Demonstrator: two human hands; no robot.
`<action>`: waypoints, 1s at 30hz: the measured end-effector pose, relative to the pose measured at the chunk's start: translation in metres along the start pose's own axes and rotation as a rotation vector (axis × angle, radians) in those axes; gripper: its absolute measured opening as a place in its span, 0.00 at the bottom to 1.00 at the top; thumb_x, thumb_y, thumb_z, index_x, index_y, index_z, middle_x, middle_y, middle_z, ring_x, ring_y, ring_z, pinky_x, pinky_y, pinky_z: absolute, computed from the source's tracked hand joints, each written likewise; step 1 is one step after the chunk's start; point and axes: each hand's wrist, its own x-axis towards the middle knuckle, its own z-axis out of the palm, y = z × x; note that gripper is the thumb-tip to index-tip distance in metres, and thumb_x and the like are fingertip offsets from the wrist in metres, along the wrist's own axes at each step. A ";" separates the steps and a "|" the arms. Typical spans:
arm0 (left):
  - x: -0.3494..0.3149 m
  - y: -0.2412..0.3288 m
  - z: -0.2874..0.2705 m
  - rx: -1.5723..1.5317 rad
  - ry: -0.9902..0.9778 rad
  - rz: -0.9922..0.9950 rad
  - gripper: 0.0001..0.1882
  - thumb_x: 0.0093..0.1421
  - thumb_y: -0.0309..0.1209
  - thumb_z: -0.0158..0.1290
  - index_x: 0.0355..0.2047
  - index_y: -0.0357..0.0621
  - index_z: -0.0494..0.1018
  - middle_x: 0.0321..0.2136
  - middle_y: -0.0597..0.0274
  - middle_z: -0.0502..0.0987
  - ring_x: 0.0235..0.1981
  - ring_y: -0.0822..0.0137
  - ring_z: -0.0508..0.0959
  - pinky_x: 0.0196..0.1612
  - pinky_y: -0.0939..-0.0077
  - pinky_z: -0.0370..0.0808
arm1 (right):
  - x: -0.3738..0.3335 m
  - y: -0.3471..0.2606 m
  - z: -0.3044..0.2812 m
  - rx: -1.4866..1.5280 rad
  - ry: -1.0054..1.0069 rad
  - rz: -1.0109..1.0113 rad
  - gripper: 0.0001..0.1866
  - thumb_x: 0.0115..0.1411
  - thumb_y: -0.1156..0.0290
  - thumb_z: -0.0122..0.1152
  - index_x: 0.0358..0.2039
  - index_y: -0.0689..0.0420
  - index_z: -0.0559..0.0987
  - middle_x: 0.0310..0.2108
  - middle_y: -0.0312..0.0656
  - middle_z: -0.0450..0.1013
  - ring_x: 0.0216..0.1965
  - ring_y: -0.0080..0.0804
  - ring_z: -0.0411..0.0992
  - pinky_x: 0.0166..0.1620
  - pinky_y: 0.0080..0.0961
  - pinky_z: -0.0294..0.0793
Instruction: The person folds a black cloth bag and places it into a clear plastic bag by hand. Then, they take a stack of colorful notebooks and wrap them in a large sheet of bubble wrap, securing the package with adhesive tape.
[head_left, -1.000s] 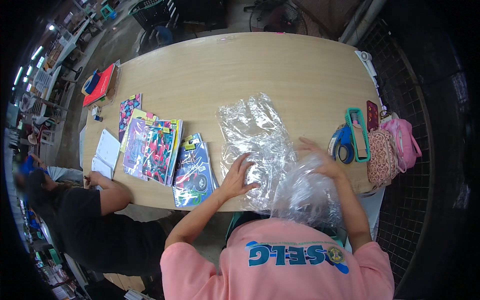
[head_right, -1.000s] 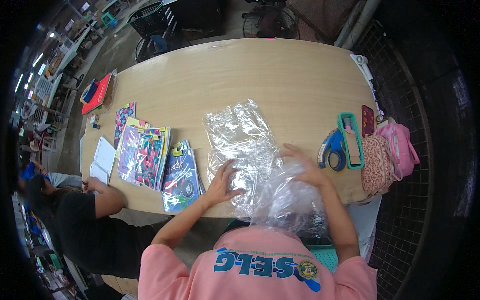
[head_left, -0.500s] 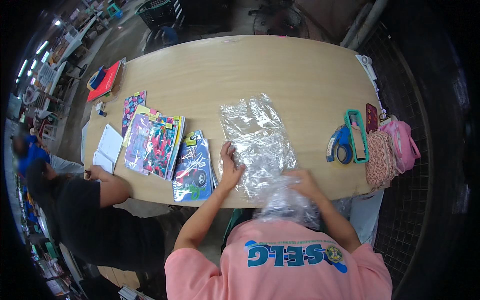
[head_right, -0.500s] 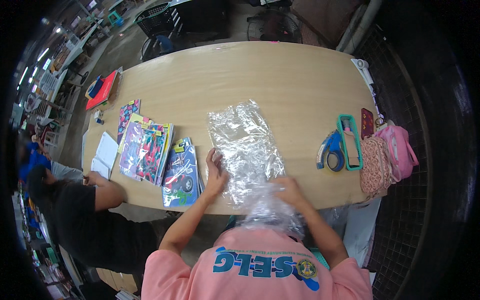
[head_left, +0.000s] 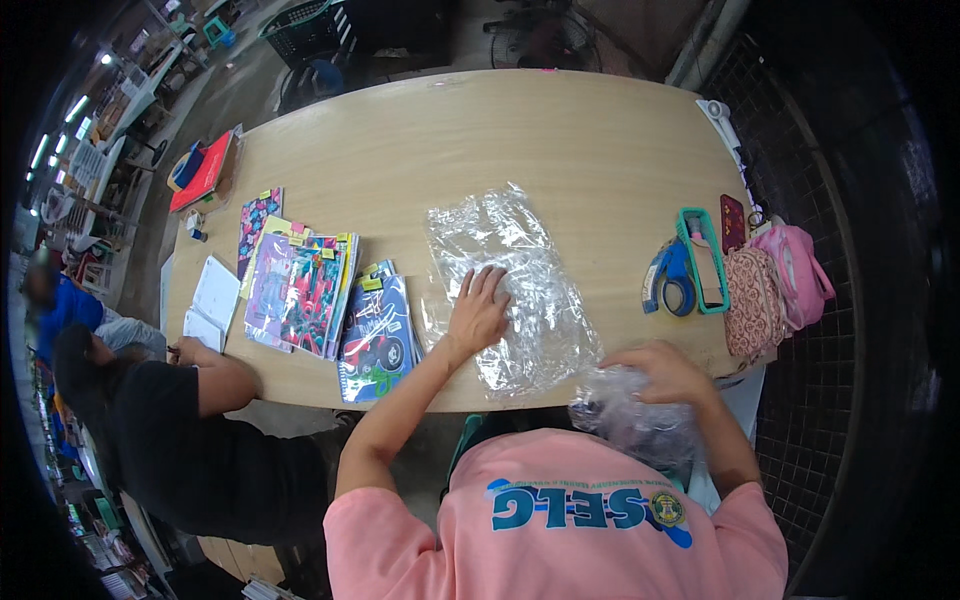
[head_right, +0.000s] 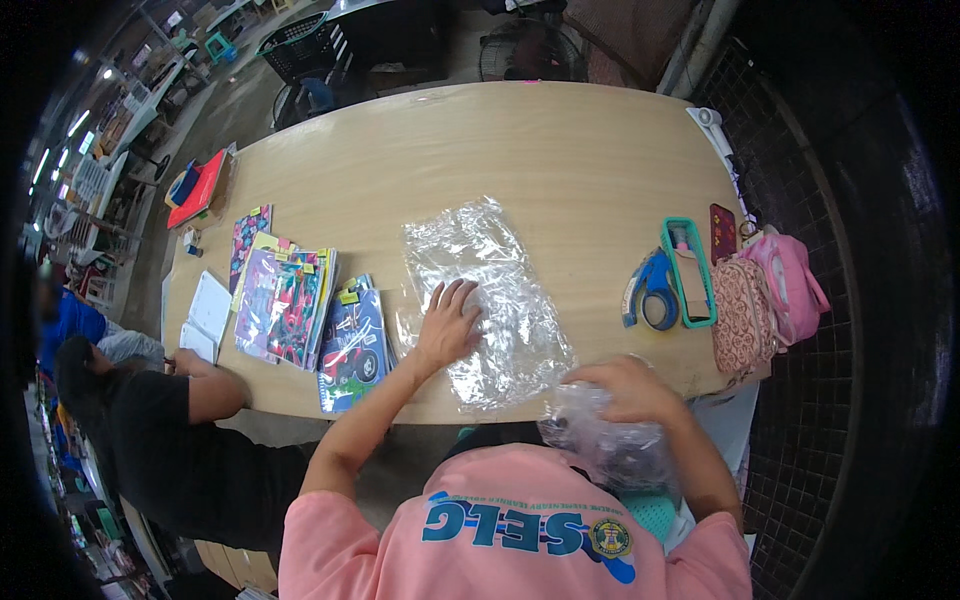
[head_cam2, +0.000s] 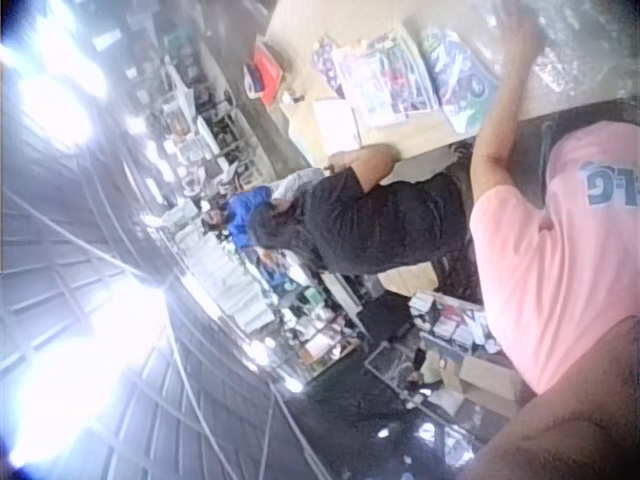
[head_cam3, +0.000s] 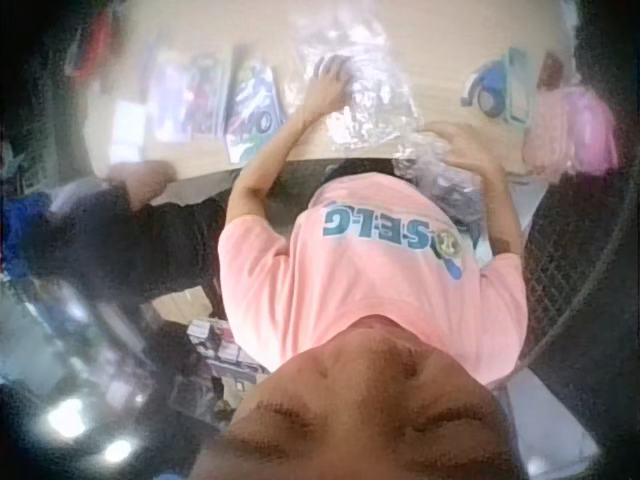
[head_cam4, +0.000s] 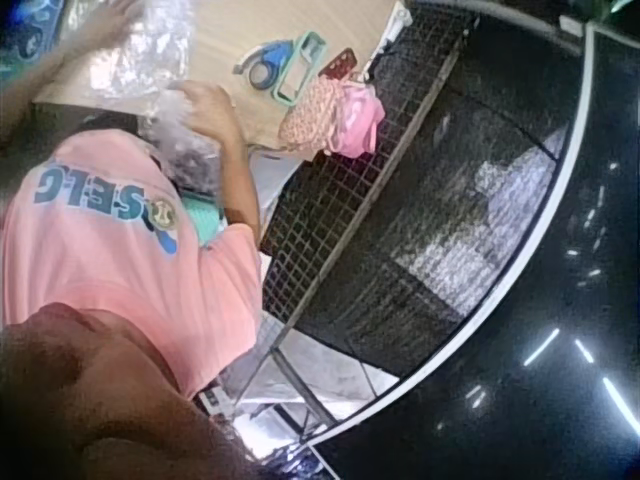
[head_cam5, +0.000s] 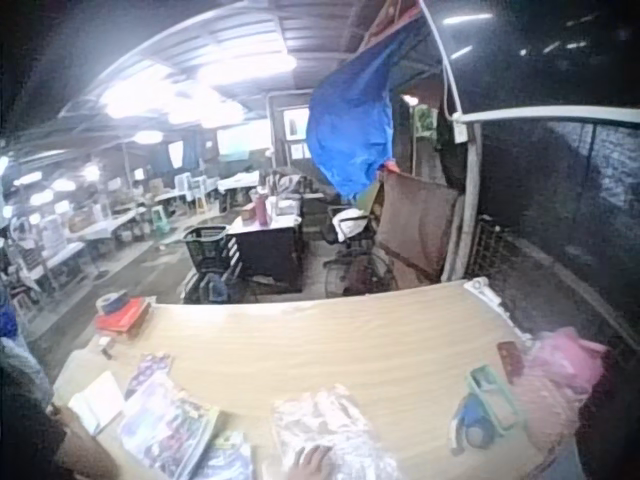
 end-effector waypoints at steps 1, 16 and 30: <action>0.003 -0.009 0.013 -0.085 0.056 0.000 0.18 0.54 0.35 0.51 0.45 0.44 0.67 0.46 0.50 0.70 0.50 0.49 0.68 0.52 0.47 0.63 | 0.017 -0.013 0.006 -0.069 -0.084 0.051 0.41 0.34 0.75 0.61 0.56 0.43 0.67 0.53 0.48 0.66 0.42 0.45 0.73 0.43 0.37 0.73; 0.059 -0.234 -0.083 -1.033 -0.001 -0.869 0.04 0.61 0.28 0.47 0.34 0.43 0.70 0.27 0.62 0.76 0.26 0.69 0.79 0.24 0.76 0.75 | 0.131 0.006 0.102 -0.372 -0.366 0.164 0.56 0.36 0.70 0.65 0.66 0.35 0.45 0.67 0.55 0.27 0.40 0.48 0.75 0.41 0.39 0.75; 0.054 -0.263 -0.035 -0.136 0.073 -0.770 0.16 0.55 0.40 0.57 0.39 0.43 0.75 0.28 0.55 0.80 0.34 0.54 0.80 0.38 0.63 0.75 | 0.131 0.003 0.098 -0.369 -0.371 0.178 0.59 0.35 0.67 0.69 0.66 0.34 0.44 0.66 0.56 0.25 0.39 0.48 0.76 0.41 0.37 0.76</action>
